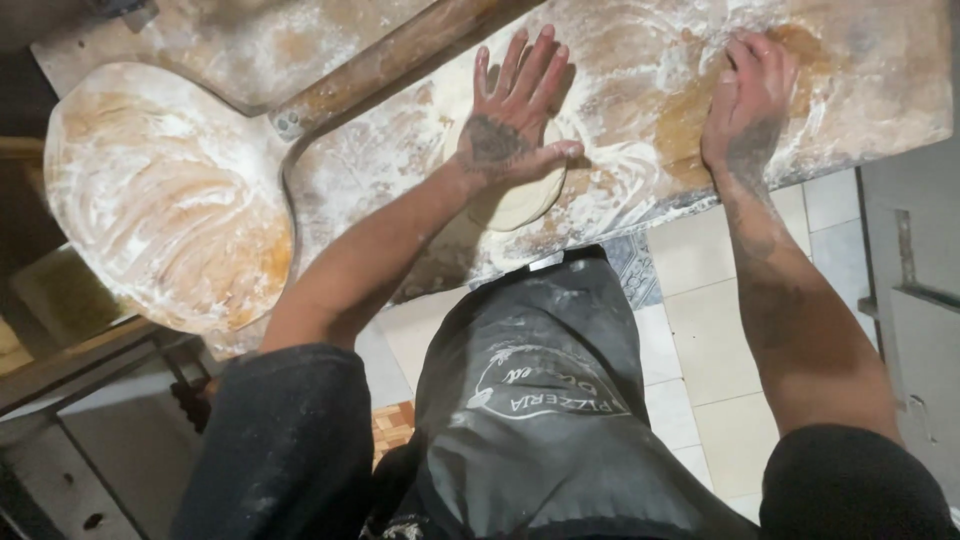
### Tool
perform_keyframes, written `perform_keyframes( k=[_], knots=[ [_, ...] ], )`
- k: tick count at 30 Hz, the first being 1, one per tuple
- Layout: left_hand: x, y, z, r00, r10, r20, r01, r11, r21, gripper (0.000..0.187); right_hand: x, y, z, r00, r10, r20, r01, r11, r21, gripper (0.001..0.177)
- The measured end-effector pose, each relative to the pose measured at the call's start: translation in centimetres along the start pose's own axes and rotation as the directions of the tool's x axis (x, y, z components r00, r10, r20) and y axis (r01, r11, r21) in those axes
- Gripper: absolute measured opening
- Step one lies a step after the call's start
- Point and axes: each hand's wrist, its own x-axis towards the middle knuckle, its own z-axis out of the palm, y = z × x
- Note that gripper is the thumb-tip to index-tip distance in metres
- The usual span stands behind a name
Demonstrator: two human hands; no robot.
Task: Preparing and cooking pizza in a professional kitchen, including dough handling and sauce application.
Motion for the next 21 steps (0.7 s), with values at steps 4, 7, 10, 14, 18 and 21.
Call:
perform_keyframes(
  k=[4,7,10,14,18,21],
  knots=[
    [-0.3,2.4,0.3,0.996,-0.076,0.051,0.077,0.997,-0.010,0.121,-0.3,0.0,-0.4,1.000,-0.004,0.012,0.004,0.999,0.042,0.033],
    [0.0,1.6,-0.1,0.997,-0.078,0.011,0.077,0.997,0.029,0.119,0.2,0.4,0.7,0.999,-0.027,-0.020,0.028,0.998,0.057,0.034],
    [-0.1,4.3,0.5,0.994,-0.104,0.032,0.104,0.994,-0.019,0.117,-0.6,0.8,0.0,1.000,-0.018,0.008,0.017,0.999,0.048,0.036],
    [-0.3,4.6,-0.2,0.981,-0.187,0.050,0.190,0.980,-0.058,0.115,-0.6,1.2,-0.2,0.999,-0.039,0.021,0.039,0.999,0.008,0.032],
    [0.2,5.8,1.1,0.985,-0.161,-0.060,0.158,0.986,-0.051,0.107,-0.7,2.5,0.4,0.996,-0.086,-0.001,0.086,0.996,0.015,0.036],
    [-1.3,7.3,0.5,0.964,-0.262,0.037,0.264,0.962,-0.065,0.109,-0.6,0.6,-0.4,0.995,-0.074,0.065,0.068,0.994,0.085,0.035]
  ],
)
